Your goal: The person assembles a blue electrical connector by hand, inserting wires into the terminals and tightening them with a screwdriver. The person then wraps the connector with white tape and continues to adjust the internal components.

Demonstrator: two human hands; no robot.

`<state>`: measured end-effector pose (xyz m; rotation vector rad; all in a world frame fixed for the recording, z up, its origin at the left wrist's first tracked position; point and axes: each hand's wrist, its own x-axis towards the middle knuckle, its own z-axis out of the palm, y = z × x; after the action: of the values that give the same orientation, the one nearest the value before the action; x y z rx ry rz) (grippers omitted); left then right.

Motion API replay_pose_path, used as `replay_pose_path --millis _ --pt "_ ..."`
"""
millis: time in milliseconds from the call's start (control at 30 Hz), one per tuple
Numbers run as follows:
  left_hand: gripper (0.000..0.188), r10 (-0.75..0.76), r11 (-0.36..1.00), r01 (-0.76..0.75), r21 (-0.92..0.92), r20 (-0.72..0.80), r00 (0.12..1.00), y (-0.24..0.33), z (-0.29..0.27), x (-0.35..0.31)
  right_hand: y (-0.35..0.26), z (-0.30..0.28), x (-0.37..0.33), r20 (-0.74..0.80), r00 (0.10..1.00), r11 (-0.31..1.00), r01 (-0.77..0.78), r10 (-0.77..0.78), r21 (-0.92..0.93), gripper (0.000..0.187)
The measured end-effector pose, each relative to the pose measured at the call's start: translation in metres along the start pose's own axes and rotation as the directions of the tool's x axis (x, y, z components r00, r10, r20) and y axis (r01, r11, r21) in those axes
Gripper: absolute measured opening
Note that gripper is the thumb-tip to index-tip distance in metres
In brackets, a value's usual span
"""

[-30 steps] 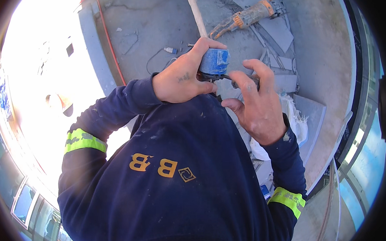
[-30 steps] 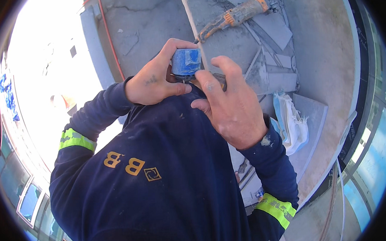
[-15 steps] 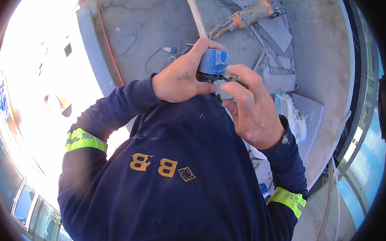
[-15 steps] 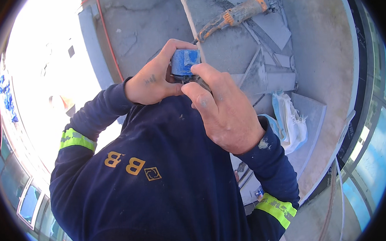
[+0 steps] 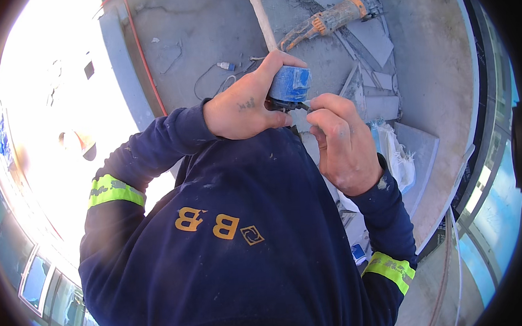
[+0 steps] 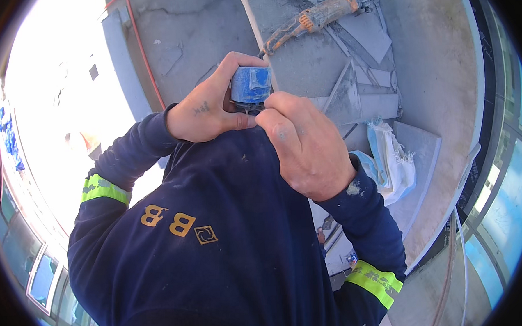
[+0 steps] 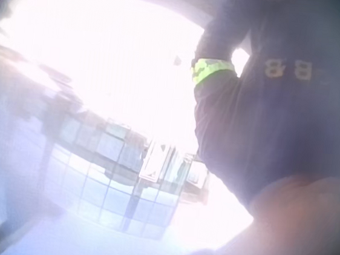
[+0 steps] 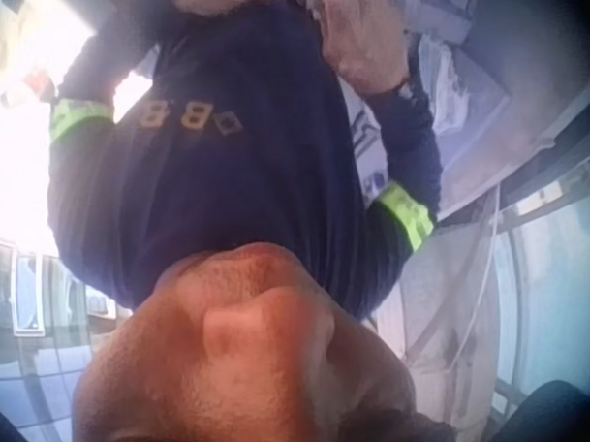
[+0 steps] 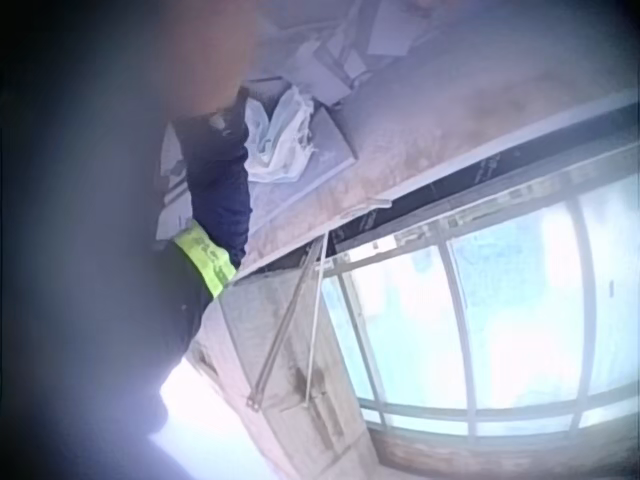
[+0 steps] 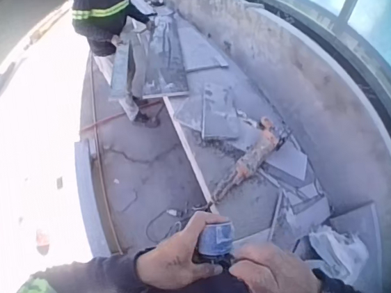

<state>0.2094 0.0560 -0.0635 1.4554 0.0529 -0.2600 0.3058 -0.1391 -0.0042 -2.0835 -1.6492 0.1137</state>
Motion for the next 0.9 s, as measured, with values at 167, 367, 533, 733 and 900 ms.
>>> replay_pose_path --millis 167,367,533,733,900 --pt "0.073 0.013 1.000 -0.014 -0.018 -0.007 1.000 -0.005 0.000 0.002 0.001 0.000 0.001 -0.003 0.999 0.999 -0.036 0.036 0.002 0.039" --pt "0.073 0.060 0.995 -0.059 0.075 -0.015 0.998 -0.004 0.000 0.001 -0.012 -0.009 0.001 0.071 0.957 0.957 -0.285 0.281 0.055 0.045" --pt "0.072 0.060 0.998 -0.060 0.015 0.025 0.998 -0.001 -0.002 0.001 -0.005 -0.002 -0.006 -0.004 0.993 0.991 -0.114 0.115 0.071 0.047" --pt "0.071 0.091 0.994 -0.092 0.060 0.024 0.996 -0.002 0.000 0.000 -0.003 -0.001 0.001 -0.013 0.998 0.998 -0.057 0.057 -0.007 0.042" --pt "0.071 0.093 0.993 -0.094 0.065 0.024 0.995 -0.004 -0.001 -0.002 -0.004 0.000 -0.003 0.004 0.998 0.998 -0.063 0.063 0.024 0.043"
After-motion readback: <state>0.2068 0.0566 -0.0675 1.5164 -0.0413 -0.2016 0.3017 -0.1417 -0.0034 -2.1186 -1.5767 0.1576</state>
